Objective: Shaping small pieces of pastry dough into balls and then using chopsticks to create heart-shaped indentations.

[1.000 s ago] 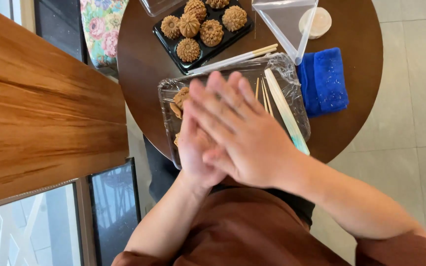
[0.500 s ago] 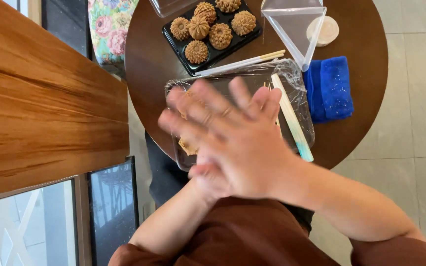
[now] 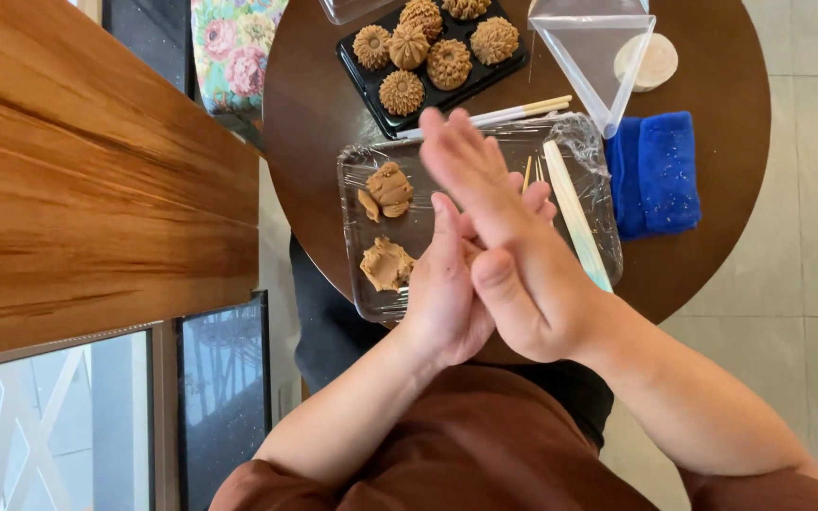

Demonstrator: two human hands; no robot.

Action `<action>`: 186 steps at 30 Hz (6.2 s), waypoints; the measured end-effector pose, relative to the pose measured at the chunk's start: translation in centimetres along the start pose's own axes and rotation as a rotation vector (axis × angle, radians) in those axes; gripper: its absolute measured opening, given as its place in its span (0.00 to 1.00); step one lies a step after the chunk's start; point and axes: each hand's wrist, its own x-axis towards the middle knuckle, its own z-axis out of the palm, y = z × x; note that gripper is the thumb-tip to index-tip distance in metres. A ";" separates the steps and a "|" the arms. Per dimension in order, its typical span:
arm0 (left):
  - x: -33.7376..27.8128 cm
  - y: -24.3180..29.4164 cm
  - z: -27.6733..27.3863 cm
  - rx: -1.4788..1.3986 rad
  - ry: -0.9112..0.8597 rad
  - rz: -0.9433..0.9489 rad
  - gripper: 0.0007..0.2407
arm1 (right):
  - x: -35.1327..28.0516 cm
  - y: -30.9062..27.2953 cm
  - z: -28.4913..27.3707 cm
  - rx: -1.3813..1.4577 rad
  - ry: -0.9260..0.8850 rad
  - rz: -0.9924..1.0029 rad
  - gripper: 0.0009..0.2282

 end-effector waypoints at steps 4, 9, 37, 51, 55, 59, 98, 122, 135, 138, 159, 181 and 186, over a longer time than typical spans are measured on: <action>-0.4 0.9 0.0 -0.062 -0.026 0.039 0.32 | 0.2 0.7 1.3 -0.483 -0.124 -0.057 0.32; -0.2 1.9 0.0 -0.037 -0.285 -0.009 0.30 | -1.6 0.3 1.6 -0.720 -0.279 -0.161 0.32; -1.9 3.8 -1.3 -0.315 -0.375 0.070 0.37 | -3.2 -1.7 3.5 -0.806 -0.343 -0.220 0.32; -2.7 2.7 -1.6 -0.391 -0.353 -0.058 0.37 | 1.1 -2.1 0.9 -1.080 -0.251 0.076 0.34; -1.0 0.0 0.1 -0.127 -0.319 0.165 0.32 | -1.5 -1.1 3.0 -0.701 -0.457 -0.087 0.31; -0.1 -1.1 -0.4 -0.414 -0.185 0.658 0.28 | -1.8 -0.3 1.4 -0.083 -0.114 0.023 0.33; 2.0 -4.2 3.6 -0.189 -0.290 0.595 0.33 | -4.1 -0.3 0.3 -0.923 -0.250 0.106 0.43; -1.5 1.9 -0.3 -0.089 -0.380 0.057 0.33 | -2.0 -1.8 2.3 -0.773 -0.339 -0.110 0.30; -0.4 1.2 -1.0 -0.281 -0.058 -0.086 0.28 | -2.9 -1.5 -2.9 -0.212 0.229 -0.036 0.25; -0.8 2.6 -0.5 -0.286 -0.076 -0.097 0.28 | -4.9 -2.3 -3.3 -0.409 0.358 0.008 0.10; -2.8 0.5 -3.3 0.324 -0.178 0.000 0.17 | -8.0 2.6 -1.9 -0.353 0.286 0.074 0.27; -8.7 4.1 -6.5 0.637 0.022 0.088 0.24 | -6.0 2.9 2.8 -0.235 -0.063 -0.058 0.21; -8.4 6.7 -6.7 2.118 0.309 0.718 0.21 | -5.2 3.1 2.8 0.349 0.127 0.652 0.22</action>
